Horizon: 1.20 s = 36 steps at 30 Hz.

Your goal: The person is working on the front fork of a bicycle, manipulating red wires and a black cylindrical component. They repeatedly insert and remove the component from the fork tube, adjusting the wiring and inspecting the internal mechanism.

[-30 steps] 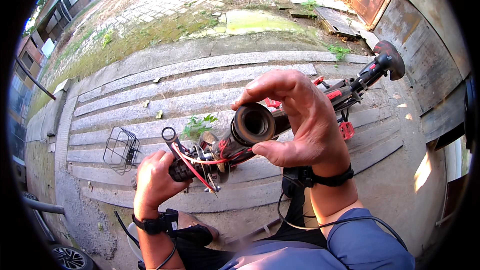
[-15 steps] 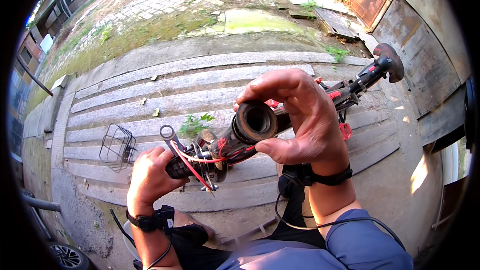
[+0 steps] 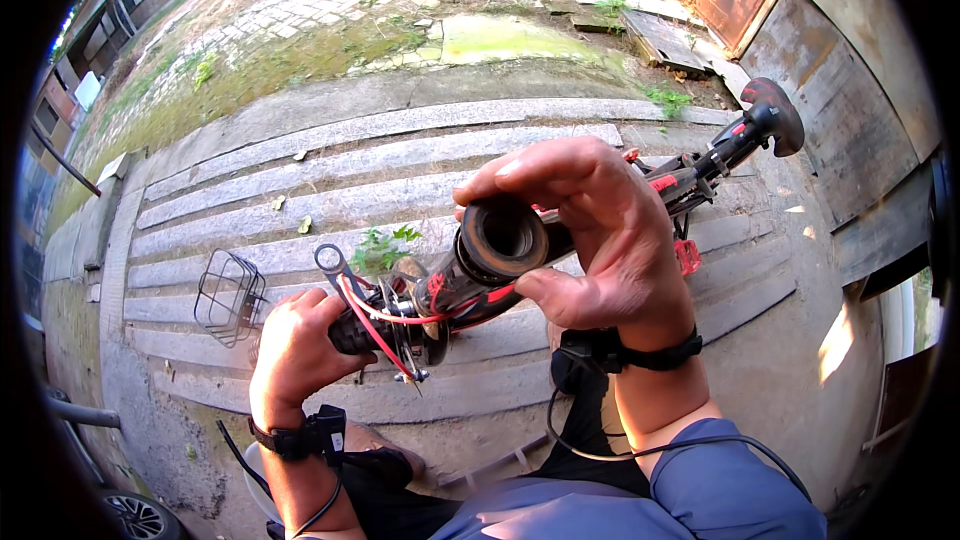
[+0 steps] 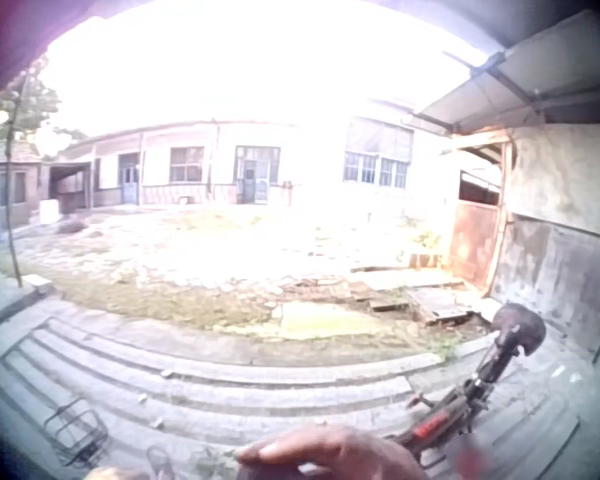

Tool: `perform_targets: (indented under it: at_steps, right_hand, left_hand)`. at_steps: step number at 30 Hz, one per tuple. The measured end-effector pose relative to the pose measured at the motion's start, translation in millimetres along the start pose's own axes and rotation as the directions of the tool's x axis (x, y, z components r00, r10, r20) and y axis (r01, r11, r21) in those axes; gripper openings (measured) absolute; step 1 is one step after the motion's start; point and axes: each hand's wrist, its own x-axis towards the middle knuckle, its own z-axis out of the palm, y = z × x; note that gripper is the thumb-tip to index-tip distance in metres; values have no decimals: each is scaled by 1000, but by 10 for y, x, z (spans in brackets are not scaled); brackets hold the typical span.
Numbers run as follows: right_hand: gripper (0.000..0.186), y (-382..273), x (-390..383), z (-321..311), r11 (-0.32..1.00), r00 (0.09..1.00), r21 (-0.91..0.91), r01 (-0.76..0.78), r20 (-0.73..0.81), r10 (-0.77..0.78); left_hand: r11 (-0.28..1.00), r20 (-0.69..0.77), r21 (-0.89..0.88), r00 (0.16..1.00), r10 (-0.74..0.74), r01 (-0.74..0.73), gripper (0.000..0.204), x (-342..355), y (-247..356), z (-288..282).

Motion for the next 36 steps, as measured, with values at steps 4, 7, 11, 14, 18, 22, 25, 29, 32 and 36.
perform_targets:
  at_steps: [4,7,11,14,18,22,25,29,32,36]
  right_hand:
    - [61,-14,45,10,1000,1000,-3,10,-18,-10]
    - [66,13,72,-96,967,996,-239,92,15,-91]
    - [66,57,53,-62,985,998,-166,51,-13,-54]
    - [62,37,52,-24,999,1000,-14,29,-5,-29]
    - [62,30,52,-66,994,1000,113,-1,25,-2]
    - [57,94,78,-59,971,987,236,36,-159,2]
    - [52,76,88,-125,969,977,246,-36,-193,85]
    - [48,122,92,-258,882,962,469,-57,-209,173]
    - [44,144,107,-301,784,953,621,-19,-227,202]
    - [42,130,123,-304,703,929,711,-11,-254,271]
  left_hand:
    - [1000,-18,12,1000,19,-19,55,38,35,-1]
    - [999,-30,26,999,27,-27,54,39,32,11]
    - [999,-34,25,999,24,-23,53,2,1,7]
    - [1000,-32,21,999,20,-19,53,-14,-1,-7]
    - [1000,-32,13,999,15,-14,53,-19,-4,-16]
    - [1000,-19,8,1000,7,-7,54,-18,-11,-9]
    - [1000,-18,13,1000,-5,6,54,-33,1,-16]
    - [1000,-27,19,1000,-2,2,53,-39,-2,-3]
    - [1000,-23,16,1000,5,-4,46,-37,14,-30]
    - [1000,2,28,1000,-9,9,41,-60,8,-48]
